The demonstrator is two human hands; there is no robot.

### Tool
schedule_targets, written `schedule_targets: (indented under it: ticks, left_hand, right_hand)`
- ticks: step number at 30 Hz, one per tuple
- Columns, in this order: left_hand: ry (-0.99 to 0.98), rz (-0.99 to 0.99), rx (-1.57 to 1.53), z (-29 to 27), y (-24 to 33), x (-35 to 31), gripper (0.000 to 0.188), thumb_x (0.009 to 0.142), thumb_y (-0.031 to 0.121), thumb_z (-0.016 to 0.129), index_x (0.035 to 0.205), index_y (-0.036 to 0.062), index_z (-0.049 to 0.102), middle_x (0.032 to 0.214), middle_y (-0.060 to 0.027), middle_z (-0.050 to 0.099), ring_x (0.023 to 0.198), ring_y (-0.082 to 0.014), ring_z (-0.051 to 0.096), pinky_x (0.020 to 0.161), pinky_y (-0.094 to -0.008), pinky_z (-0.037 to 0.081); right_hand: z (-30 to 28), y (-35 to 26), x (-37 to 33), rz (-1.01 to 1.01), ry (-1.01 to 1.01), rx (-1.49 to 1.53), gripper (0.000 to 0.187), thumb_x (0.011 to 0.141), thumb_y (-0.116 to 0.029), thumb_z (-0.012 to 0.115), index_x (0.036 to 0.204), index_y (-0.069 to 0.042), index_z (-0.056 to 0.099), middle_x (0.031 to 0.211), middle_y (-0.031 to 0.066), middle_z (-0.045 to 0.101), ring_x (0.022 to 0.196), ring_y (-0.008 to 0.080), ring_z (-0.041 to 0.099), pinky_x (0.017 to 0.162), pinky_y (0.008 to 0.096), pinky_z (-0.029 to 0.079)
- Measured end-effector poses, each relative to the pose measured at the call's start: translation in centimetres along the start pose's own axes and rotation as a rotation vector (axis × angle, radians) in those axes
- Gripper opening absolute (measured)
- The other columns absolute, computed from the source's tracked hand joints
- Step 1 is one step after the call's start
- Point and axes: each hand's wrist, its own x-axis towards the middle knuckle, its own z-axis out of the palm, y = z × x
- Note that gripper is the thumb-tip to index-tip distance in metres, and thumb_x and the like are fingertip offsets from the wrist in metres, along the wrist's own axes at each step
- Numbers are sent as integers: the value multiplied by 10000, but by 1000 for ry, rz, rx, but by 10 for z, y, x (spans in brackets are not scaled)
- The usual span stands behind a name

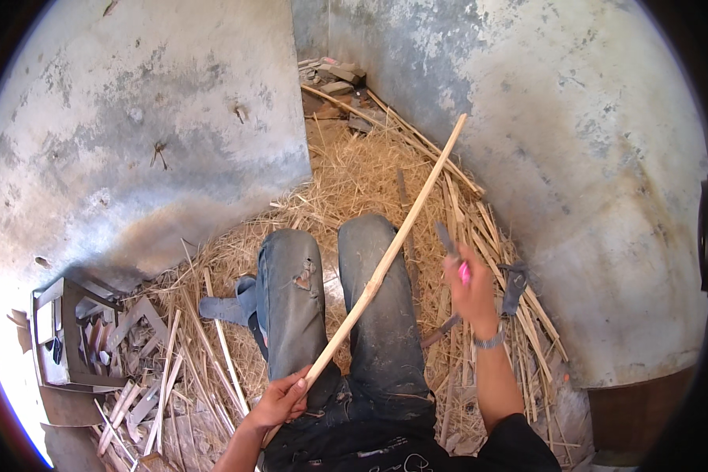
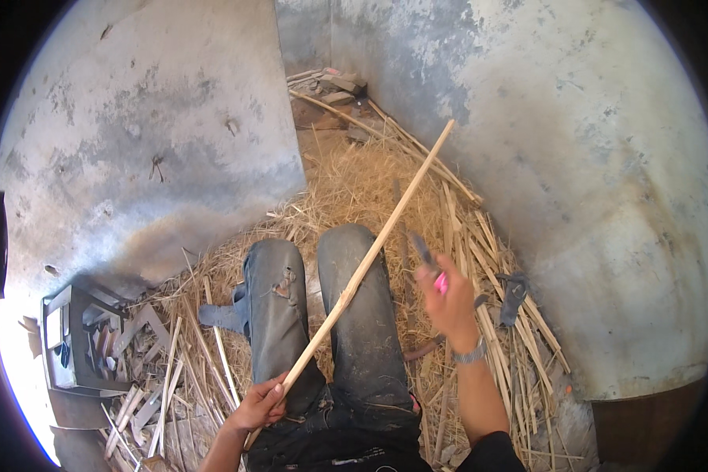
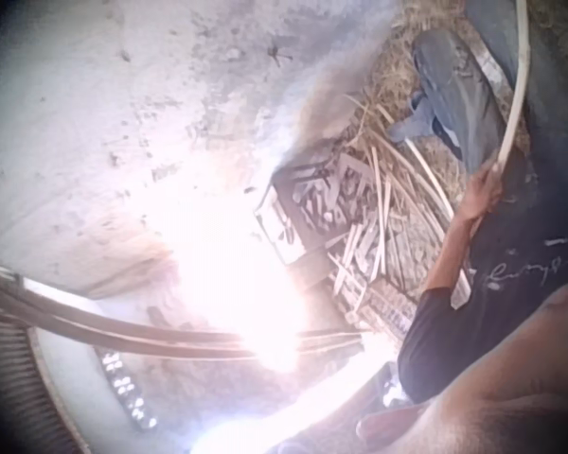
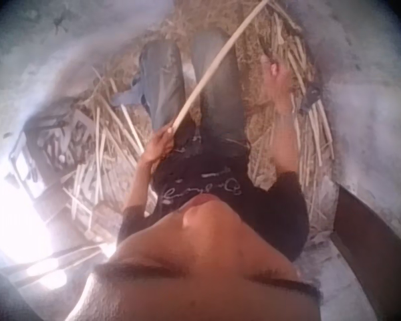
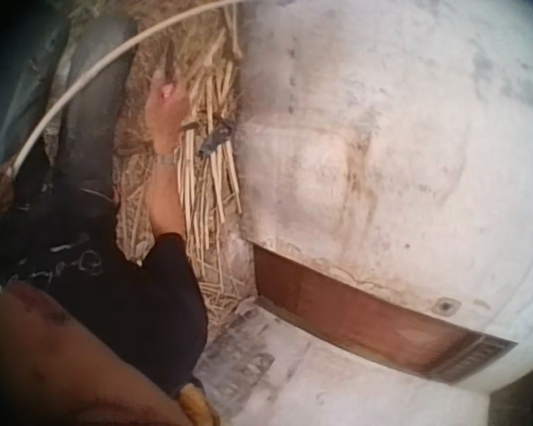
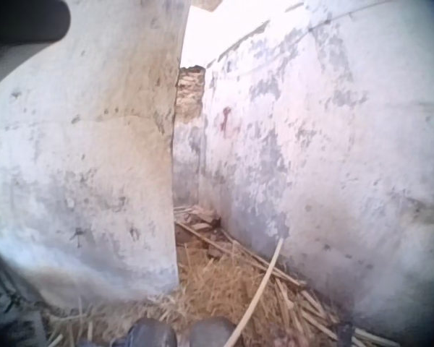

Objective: The person sits on the floor and whittles a long bamboo stick using a small knife, shaving off thin strips to smooth and shape the wood.

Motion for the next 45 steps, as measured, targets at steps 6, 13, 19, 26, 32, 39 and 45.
schedule_targets:
  ticks: [6, 13, 19, 26, 32, 39, 45]
  left_hand:
    - [-96, -91, -146, 2, 18, -6, 544, 1132, 350, 446, 1614, 117, 349, 644, 22, 342, 513, -87, 323, 470, -249, 293]
    - [-87, -114, -163, 2, 16, -5, 550, 1130, 356, 446, 1619, 128, 343, 643, 20, 344, 505, -92, 322, 465, -246, 289]
    - [-47, -60, -153, 4, 8, -8, 528, 1134, 328, 440, 1610, 112, 364, 628, 19, 332, 492, -97, 326, 443, -254, 301]
    - [-32, -28, -106, 6, 2, -4, 512, 1132, 309, 455, 1603, 121, 387, 627, 18, 344, 496, -99, 359, 439, -252, 327]
    - [-28, -47, -79, -3, -7, -4, 516, 1123, 317, 488, 1595, 124, 407, 631, 8, 383, 509, -93, 365, 458, -255, 326]
    - [273, 278, 554, 7, -4, -10, 442, 1074, 213, 597, 1472, 25, 556, 693, -53, 605, 581, -120, 558, 555, -297, 475]
    - [418, 405, 854, 21, 6, -9, 403, 1023, 175, 656, 1374, -21, 627, 696, -186, 651, 612, -217, 675, 604, -345, 536]
  right_hand:
    - [8, 29, 78, -348, 56, -187, 436, 1023, -177, 612, 1459, -157, 608, 631, 114, 615, 485, 154, 484, 499, 342, 390]
    - [32, 30, 130, -279, 31, -416, 479, 980, -107, 607, 1446, -219, 620, 723, 176, 674, 491, 255, 548, 519, 383, 441]
    - [68, 8, 56, -455, -234, -257, 564, 934, -74, 607, 1463, -269, 601, 711, 134, 685, 509, 288, 580, 525, 404, 480]
    - [68, -2, -13, -492, -388, -138, 514, 909, -22, 626, 1411, -129, 643, 685, 158, 620, 506, 255, 581, 522, 382, 466]
    - [41, -9, -10, -90, -722, 349, 443, 993, -62, 598, 1431, -121, 635, 671, 87, 649, 456, 130, 428, 488, 315, 398]
    - [18, -19, 56, -188, -288, 201, 395, 1038, -143, 595, 1430, -104, 630, 769, 51, 728, 491, 79, 398, 476, 277, 367]
    - [50, 44, 88, -397, -2, -138, 398, 989, -41, 601, 1381, -78, 664, 700, 182, 646, 511, 121, 438, 511, 311, 396]
